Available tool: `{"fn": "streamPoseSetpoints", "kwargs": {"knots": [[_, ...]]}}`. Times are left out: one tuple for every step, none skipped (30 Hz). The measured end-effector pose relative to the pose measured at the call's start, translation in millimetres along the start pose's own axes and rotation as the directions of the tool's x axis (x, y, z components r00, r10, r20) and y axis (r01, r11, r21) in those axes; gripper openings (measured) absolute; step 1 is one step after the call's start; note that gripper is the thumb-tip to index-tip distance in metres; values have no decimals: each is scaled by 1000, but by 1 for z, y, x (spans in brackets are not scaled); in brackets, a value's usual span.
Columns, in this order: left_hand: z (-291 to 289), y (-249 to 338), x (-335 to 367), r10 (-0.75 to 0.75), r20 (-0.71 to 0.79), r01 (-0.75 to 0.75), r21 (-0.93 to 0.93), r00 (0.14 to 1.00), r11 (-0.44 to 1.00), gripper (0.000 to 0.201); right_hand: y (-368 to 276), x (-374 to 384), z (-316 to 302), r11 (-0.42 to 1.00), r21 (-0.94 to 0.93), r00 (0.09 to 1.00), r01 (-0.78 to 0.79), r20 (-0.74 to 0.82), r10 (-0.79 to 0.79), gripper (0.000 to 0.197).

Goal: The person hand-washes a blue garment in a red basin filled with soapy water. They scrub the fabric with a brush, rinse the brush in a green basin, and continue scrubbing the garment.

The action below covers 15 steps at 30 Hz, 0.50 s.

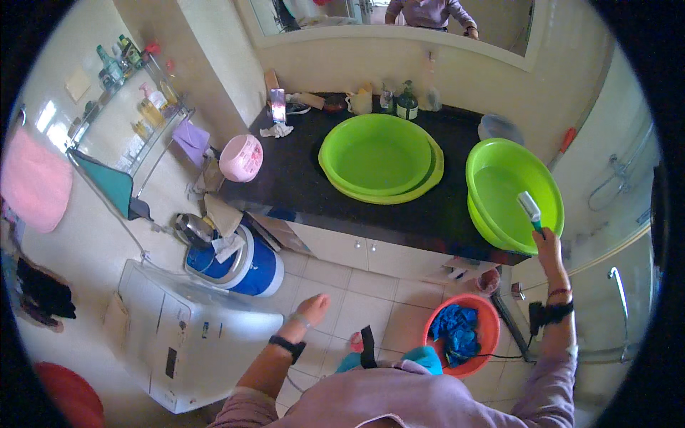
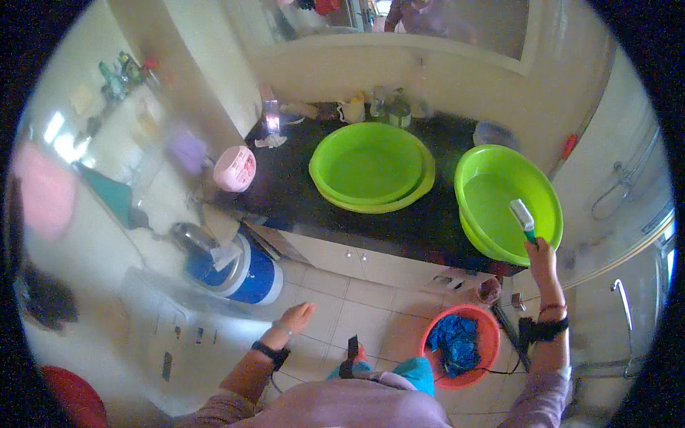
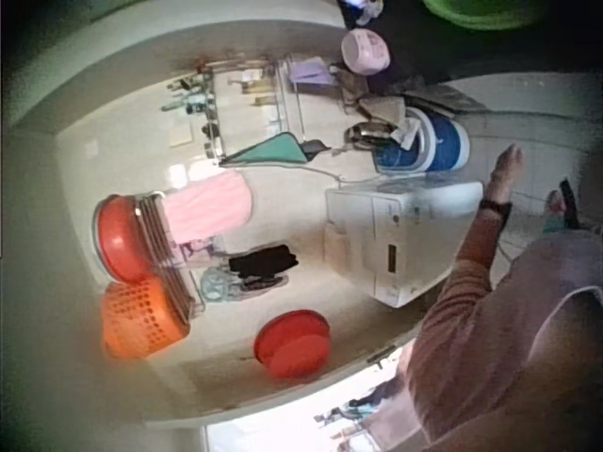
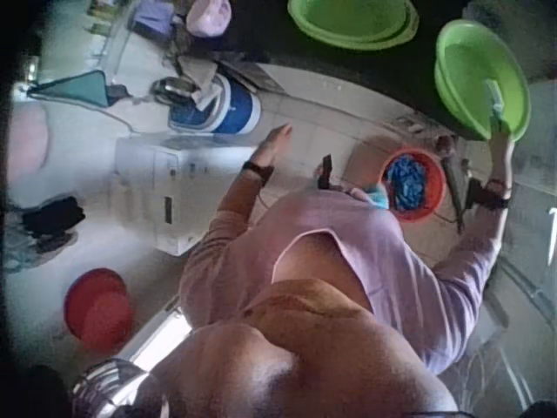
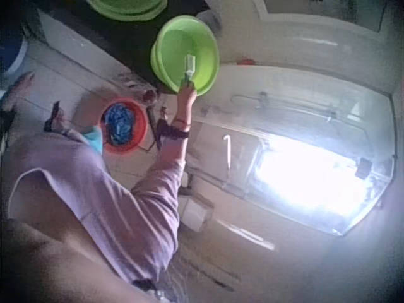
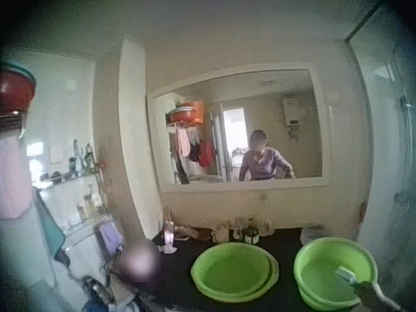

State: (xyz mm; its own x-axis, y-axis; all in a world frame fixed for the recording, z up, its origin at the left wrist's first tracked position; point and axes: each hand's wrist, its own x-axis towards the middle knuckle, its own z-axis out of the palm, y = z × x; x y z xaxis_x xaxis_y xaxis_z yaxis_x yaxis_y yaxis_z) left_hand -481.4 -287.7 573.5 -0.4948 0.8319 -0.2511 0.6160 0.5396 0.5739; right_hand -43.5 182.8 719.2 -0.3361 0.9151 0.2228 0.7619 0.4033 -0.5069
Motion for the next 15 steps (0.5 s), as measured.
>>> {"fn": "streamPoseSetpoints", "kwargs": {"knots": [[-12, 23, 22, 100, -9, -100, -38, 995, 994, 29, 6, 15, 1, 997, -65, 998, -31, 57, 34, 29], [-23, 49, 43, 179, 0, -179, -48, 984, 983, 29, 10, 26, 3, 993, -105, 990, 60, 132, -46, 29], [-33, 76, 61, 226, 27, -223, -92, 974, 970, 30, 12, 35, 5, 970, -198, 975, 138, 197, -99, 29], [-41, 105, 79, 282, 44, -275, -123, 958, 954, 31, 11, 43, 6, 931, -324, 958, 166, 276, -75, 29], [-48, 135, 97, 342, 66, -331, -132, 937, 934, 32, 8, 48, 7, 953, -264, 938, 149, 344, -51, 29], [-54, 166, 114, 411, 75, -398, -144, 909, 906, 33, 3, 54, 9, 965, -250, 907, 76, 419, 37, 28], [-60, 196, 130, 483, 63, -466, -180, 873, 866, 33, -1, 59, 11, 968, -252, 856, -10, 498, 139, 28], [-64, 225, 144, 547, 53, -523, -226, 836, 822, 34, -5, 64, 13, 959, -285, 812, 15, 563, 155, 29], [-66, 252, 157, 600, 54, -578, -212, 798, 788, 33, -7, 70, 15, 955, -296, 766, 11, 616, 182, 29], [-67, 279, 169, 656, 42, -635, -210, 754, 743, 32, -7, 77, 19, 955, -297, 733, 12, 652, 194, 28], [-68, 303, 180, 720, -10, -700, -247, 693, 670, 29, -4, 84, 22, 956, -292, 706, 9, 679, 201, 28], [-68, 327, 191, 739, -11, -719, -244, 674, 651, 27, 2, 93, 28, 950, -295, 672, 106, 725, 150, 31], [-67, 348, 200, 752, 0, -729, -242, 659, 640, 26, 11, 102, 32, 950, -299, 625, 86, 759, 182, 35], [-67, 367, 212, 757, 42, -728, -245, 652, 640, 24, 20, 110, 39, 952, -294, 584, 84, 789, 192, 40], [-66, 384, 225, 761, 78, -726, -251, 644, 641, 23, 32, 119, 45, 960, -261, 534, 97, 828, 172, 44]]}}
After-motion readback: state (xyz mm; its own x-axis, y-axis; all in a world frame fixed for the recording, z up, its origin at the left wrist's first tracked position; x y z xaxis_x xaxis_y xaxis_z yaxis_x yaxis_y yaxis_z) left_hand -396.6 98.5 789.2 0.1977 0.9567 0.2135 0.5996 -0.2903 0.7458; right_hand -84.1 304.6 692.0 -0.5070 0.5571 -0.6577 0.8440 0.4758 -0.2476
